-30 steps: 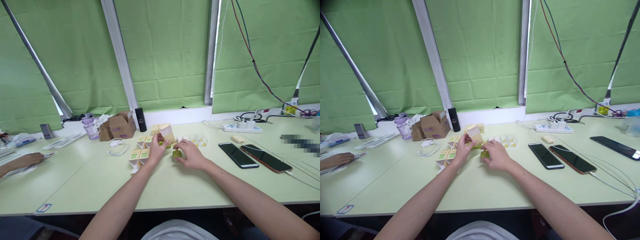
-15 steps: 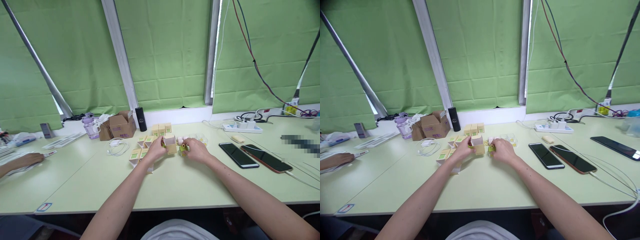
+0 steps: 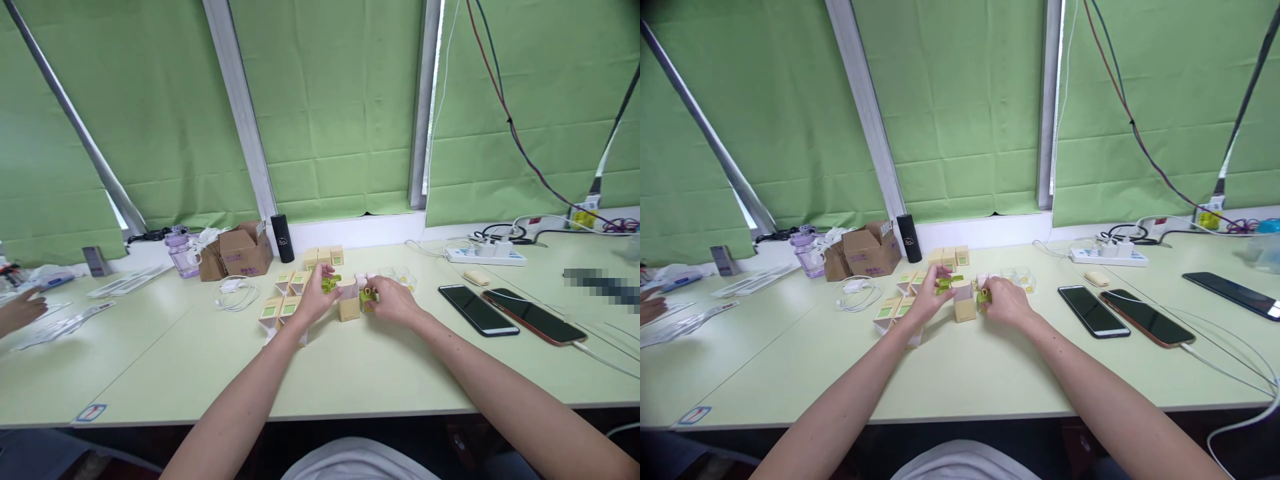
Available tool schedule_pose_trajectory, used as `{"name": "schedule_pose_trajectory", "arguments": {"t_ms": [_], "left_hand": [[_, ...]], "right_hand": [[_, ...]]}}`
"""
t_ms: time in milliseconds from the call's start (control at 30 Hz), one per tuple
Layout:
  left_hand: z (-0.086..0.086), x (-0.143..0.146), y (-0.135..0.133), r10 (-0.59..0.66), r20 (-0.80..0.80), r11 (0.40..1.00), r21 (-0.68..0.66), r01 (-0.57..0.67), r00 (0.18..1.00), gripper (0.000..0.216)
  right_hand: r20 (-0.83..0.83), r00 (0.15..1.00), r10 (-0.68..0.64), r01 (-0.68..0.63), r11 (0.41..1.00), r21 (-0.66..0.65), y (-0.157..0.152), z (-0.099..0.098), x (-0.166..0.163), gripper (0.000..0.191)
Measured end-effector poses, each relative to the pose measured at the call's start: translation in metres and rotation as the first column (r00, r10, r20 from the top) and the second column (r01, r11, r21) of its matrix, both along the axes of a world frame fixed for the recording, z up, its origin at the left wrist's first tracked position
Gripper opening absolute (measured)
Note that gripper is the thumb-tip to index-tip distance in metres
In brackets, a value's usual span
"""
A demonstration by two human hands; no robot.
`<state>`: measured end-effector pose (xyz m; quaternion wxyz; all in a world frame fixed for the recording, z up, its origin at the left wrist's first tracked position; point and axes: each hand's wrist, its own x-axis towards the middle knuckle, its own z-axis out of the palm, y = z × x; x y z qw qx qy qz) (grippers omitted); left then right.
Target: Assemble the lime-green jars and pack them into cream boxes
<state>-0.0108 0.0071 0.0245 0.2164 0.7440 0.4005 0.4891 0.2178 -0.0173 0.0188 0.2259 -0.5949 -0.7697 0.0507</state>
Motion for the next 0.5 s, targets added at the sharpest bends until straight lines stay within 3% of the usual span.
{"name": "schedule_pose_trajectory", "arguments": {"t_ms": [167,300,500], "left_hand": [[0.007,0.000,-0.006,-0.068,0.058,0.981,0.186,0.056,0.996,0.005],[0.003,-0.002,-0.005,-0.117,-0.007,0.985,0.128,0.116,0.993,0.008],[-0.005,-0.001,0.001,-0.013,-0.087,0.993,0.119,0.023,0.996,0.013]], "right_hand": [[0.000,1.000,-0.004,0.004,1.000,-0.008,-0.001,-0.001,0.000,0.022],[0.004,1.000,-0.004,0.004,1.000,-0.002,-0.001,-0.001,0.000,0.021],[0.010,1.000,-0.002,0.002,1.000,0.000,0.000,-0.001,0.000,0.020]]}}
